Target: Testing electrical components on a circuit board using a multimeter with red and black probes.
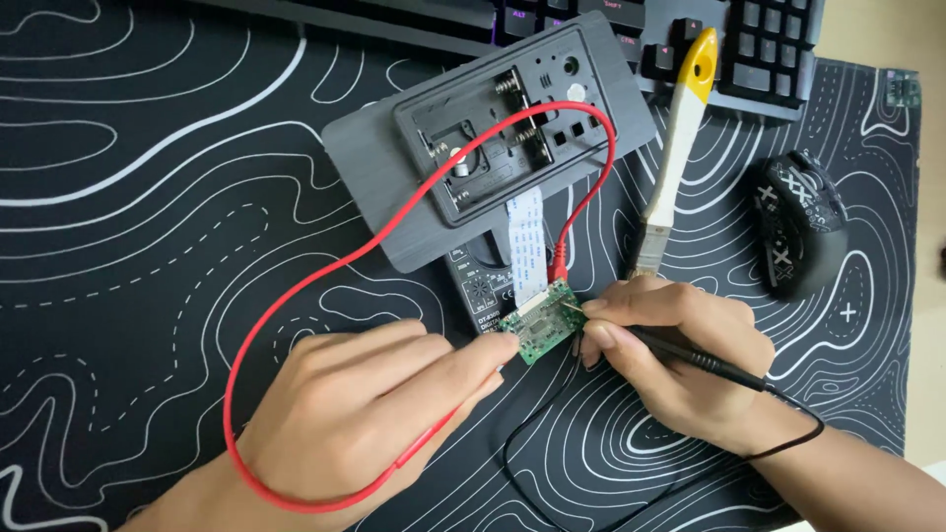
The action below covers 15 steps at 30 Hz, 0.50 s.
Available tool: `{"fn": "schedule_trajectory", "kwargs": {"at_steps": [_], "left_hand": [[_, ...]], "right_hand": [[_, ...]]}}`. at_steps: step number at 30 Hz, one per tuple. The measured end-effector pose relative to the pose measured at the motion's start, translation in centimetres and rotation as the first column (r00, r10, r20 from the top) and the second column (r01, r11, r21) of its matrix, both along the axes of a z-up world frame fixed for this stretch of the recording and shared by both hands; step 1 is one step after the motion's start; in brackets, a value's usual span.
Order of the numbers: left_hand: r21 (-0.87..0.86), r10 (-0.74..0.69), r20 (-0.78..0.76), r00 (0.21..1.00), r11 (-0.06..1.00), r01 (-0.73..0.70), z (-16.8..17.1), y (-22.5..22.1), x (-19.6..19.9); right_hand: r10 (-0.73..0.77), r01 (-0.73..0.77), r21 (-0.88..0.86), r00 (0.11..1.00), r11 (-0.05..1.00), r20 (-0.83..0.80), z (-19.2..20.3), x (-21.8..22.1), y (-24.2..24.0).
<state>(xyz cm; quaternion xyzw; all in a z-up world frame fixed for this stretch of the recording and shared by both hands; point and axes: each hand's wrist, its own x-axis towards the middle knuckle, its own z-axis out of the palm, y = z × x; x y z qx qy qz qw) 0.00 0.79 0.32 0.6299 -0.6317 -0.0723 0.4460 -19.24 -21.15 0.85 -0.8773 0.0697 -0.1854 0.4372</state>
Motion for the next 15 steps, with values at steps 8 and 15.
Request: {"fn": "schedule_trajectory", "kwargs": {"at_steps": [8, 15], "left_hand": [[0.004, 0.004, -0.001, 1.0, 1.0, -0.004, 0.05, 0.06, -0.02], [-0.001, 0.0, -0.011, 1.0, 1.0, 0.0, -0.46, -0.73, -0.09]], "right_hand": [[-0.002, 0.003, -0.004, 1.0, 1.0, 0.025, -0.25, 0.03, 0.08], [-0.034, 0.034, -0.02, 0.999, 0.999, -0.015, -0.47, -0.87, -0.21]]}}
